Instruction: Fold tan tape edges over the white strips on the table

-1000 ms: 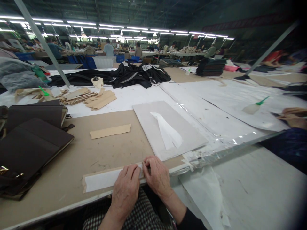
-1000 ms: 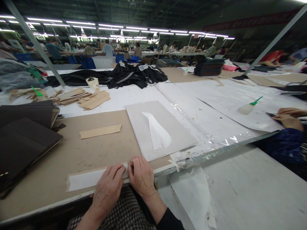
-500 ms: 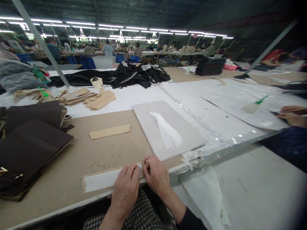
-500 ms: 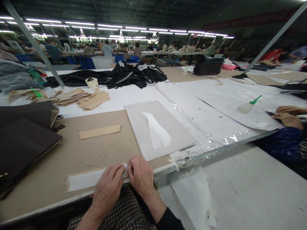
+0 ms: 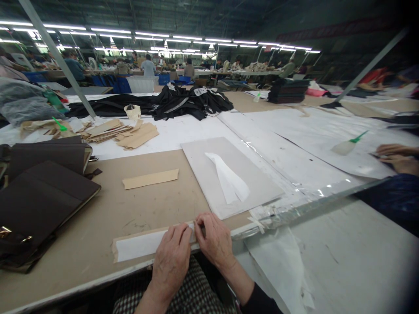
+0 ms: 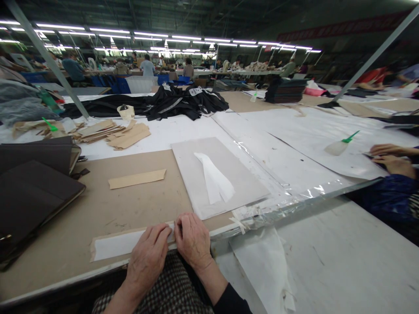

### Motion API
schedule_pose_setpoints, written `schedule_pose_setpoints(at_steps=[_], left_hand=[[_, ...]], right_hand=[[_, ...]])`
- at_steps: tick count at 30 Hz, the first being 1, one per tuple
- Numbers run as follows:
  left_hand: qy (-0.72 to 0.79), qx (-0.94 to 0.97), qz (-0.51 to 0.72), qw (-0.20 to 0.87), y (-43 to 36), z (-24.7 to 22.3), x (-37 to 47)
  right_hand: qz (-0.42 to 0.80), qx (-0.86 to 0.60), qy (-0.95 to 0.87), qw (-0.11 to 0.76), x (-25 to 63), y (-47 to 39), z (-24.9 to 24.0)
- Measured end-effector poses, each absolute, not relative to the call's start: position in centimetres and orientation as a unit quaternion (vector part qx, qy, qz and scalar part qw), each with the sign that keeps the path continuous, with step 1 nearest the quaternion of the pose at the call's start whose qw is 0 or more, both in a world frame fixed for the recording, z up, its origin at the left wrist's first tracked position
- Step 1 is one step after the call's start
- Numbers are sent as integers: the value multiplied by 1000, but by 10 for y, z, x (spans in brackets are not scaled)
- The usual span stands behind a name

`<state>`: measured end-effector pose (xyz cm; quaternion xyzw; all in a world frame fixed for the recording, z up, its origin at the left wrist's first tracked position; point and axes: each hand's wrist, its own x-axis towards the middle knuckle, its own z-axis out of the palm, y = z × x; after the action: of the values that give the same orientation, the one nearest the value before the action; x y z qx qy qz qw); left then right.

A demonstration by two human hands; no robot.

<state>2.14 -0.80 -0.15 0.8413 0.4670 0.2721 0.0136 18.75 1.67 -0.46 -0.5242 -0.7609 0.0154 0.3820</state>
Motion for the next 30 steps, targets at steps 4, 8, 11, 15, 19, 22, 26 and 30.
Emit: schedule_pose_setpoints(at_steps=[4,8,11,15,19,22,26,30], left_hand=[[469,842,267,14,-8,-2,22],[468,842,266,13,-8,-3,21],[468,843,267,13,-8,-3,21],[468,843,265,11,-8,-3,21],[470,841,269,8,-8,-4,21],[469,841,270,7,-8,-4,21],[468,842,267,5,-8,-3,21],[465,844,269,3,-8,-2,22]], right_hand=[[15,-525,-761,381,187,17,-4],[11,-525,-761,381,187,17,-4],[7,-526,-762,378,188,17,-4],[-1,-526,-766,369,188,17,-4],[-8,-527,-769,361,187,17,-4],[-10,-529,-770,357,187,17,-4],[-12,-531,-769,355,186,16,-4],[-14,-532,-769,354,186,16,-4]])
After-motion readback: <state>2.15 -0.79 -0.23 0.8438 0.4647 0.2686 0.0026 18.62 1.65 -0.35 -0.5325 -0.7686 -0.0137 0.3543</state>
